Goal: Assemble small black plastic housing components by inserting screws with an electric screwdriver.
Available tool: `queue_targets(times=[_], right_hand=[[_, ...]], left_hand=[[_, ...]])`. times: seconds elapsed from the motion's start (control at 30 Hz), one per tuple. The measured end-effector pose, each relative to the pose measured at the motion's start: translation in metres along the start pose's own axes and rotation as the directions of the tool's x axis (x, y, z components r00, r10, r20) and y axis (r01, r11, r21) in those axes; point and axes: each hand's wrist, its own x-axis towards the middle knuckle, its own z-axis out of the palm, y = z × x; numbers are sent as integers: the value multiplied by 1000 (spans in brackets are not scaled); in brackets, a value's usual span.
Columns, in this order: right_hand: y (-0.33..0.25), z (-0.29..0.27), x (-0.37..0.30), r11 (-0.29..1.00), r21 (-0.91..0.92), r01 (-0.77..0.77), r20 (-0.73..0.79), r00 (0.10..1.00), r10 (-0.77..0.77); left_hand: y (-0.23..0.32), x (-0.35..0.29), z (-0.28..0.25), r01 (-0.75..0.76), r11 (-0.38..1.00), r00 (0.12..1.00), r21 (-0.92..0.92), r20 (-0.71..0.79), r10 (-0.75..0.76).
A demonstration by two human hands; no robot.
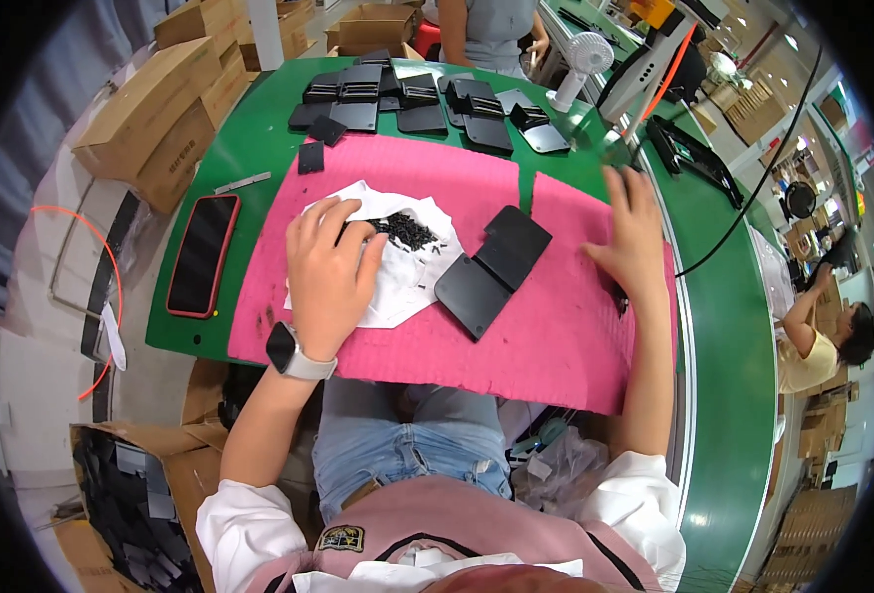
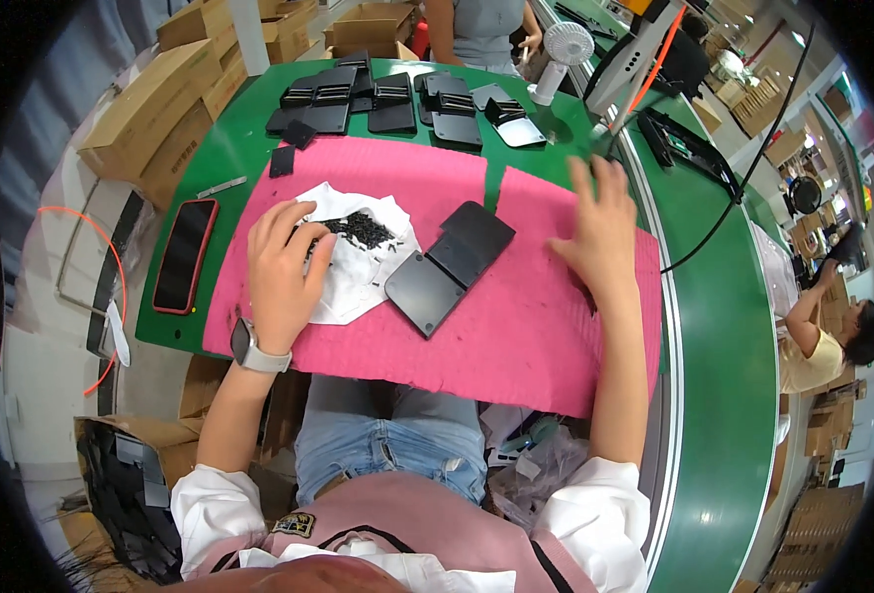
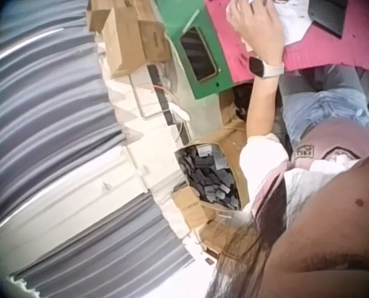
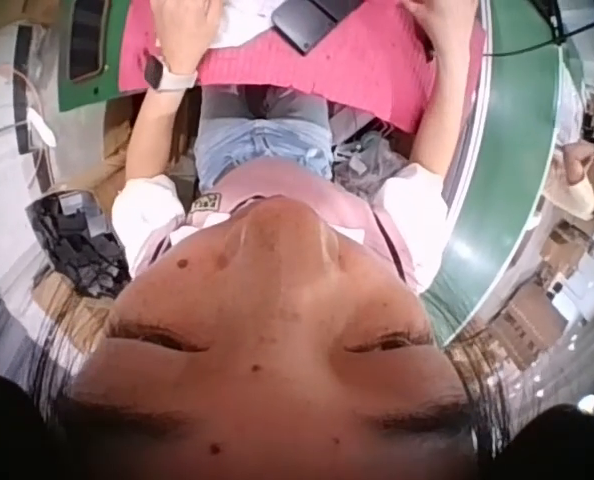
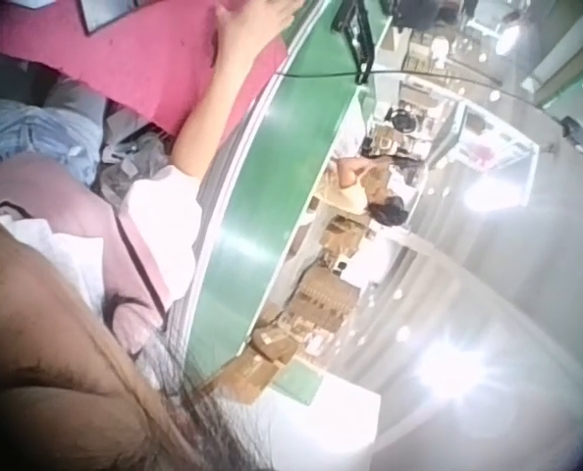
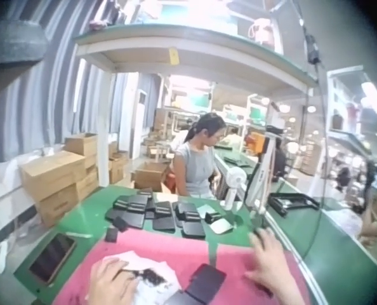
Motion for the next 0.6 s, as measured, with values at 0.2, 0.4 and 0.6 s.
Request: queue_targets(times=[0.2,0.4,0.6], right_hand=[[-81,-14,24,707,440,554,305,648,-698],[-88,-22,31,731,578,361,123,848,-516],[-134,-54,2,666,672,323,-209,946,-248]], left_hand=[[-3,-4,1,36,978,998,-207,-38,-44],[-3,-3,-10,209,824,936,-527,-137,-325],[46,-22,-22,185,493,971,-850,81,-225]])
